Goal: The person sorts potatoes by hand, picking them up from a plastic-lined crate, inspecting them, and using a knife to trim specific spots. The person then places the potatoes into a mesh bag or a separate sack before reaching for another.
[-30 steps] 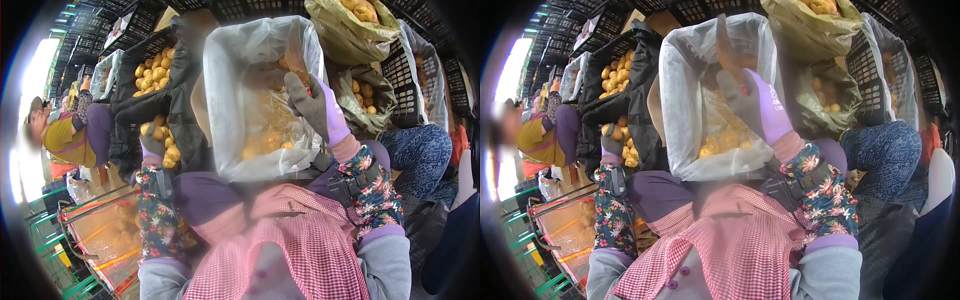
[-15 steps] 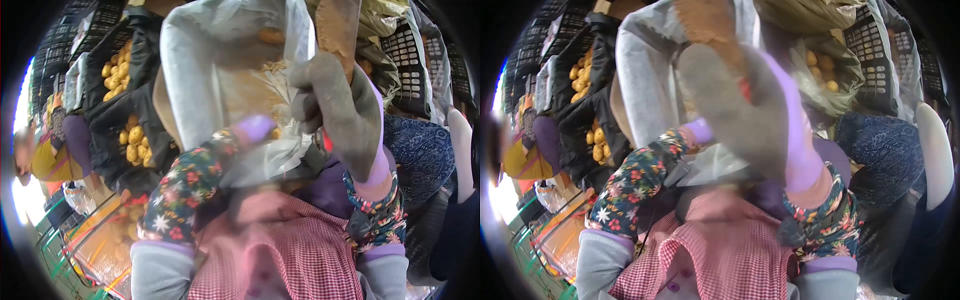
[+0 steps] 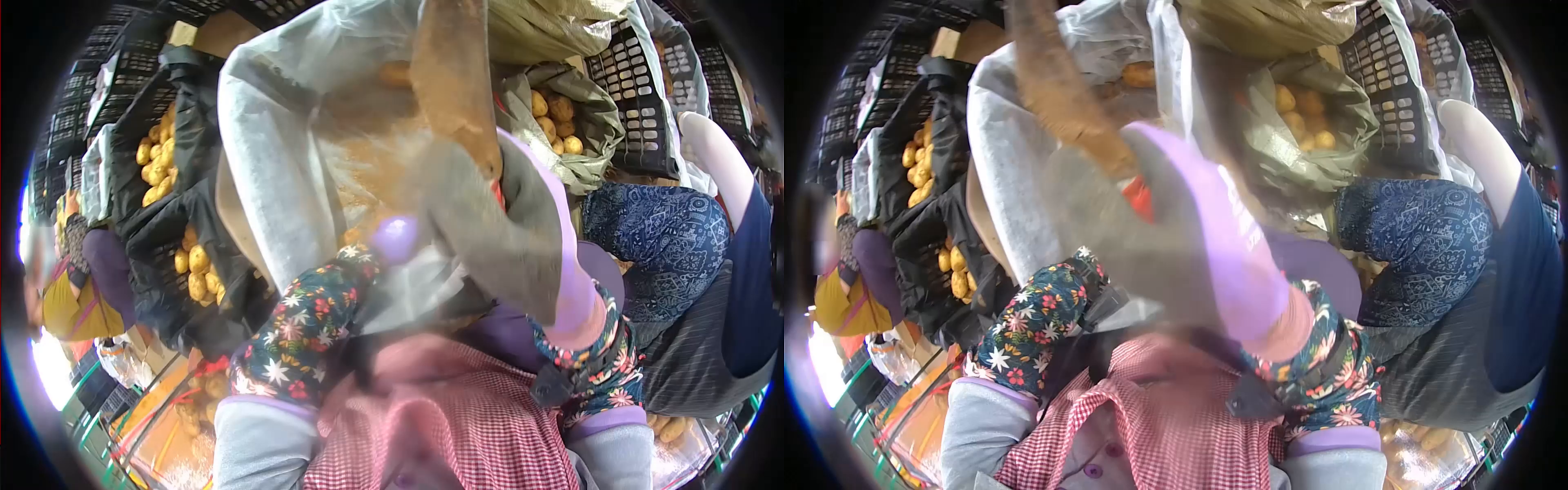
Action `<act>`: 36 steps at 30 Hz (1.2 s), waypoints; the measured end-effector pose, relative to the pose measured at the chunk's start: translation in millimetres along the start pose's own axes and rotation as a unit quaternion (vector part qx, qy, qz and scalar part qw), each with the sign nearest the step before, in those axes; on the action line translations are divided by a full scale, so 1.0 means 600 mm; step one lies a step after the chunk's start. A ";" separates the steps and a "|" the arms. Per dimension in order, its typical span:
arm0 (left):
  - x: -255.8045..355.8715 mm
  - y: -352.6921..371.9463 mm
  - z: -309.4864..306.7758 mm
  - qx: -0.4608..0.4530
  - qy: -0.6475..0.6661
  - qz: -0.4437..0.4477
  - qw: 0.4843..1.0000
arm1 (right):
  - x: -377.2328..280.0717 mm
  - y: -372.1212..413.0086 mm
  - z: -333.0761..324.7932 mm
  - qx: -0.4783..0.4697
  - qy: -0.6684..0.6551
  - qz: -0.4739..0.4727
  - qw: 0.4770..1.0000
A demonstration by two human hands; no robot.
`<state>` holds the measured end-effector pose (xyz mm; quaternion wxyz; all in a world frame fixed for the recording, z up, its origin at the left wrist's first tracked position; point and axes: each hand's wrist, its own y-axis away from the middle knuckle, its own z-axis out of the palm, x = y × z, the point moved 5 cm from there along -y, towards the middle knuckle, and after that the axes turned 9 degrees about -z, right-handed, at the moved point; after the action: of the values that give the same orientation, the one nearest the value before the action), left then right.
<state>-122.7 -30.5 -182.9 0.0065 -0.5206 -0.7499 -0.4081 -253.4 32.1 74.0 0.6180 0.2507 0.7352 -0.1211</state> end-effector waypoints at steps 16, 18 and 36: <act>0.055 -0.093 0.045 -0.020 -0.037 0.014 0.999 | -0.004 0.009 -0.008 0.032 -0.061 -0.009 0.998; 0.064 -0.112 0.063 -0.027 -0.054 0.023 0.998 | 0.007 0.013 -0.006 0.047 -0.080 -0.017 0.996; 0.024 0.211 -0.193 0.003 0.864 -0.009 0.503 | 0.019 -0.025 0.030 -0.068 -0.232 0.069 0.968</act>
<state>-77.9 -75.4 -22.6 0.6492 0.0975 -0.3780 -0.6528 -247.3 13.2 57.0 0.7941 0.2229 0.5593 -0.0828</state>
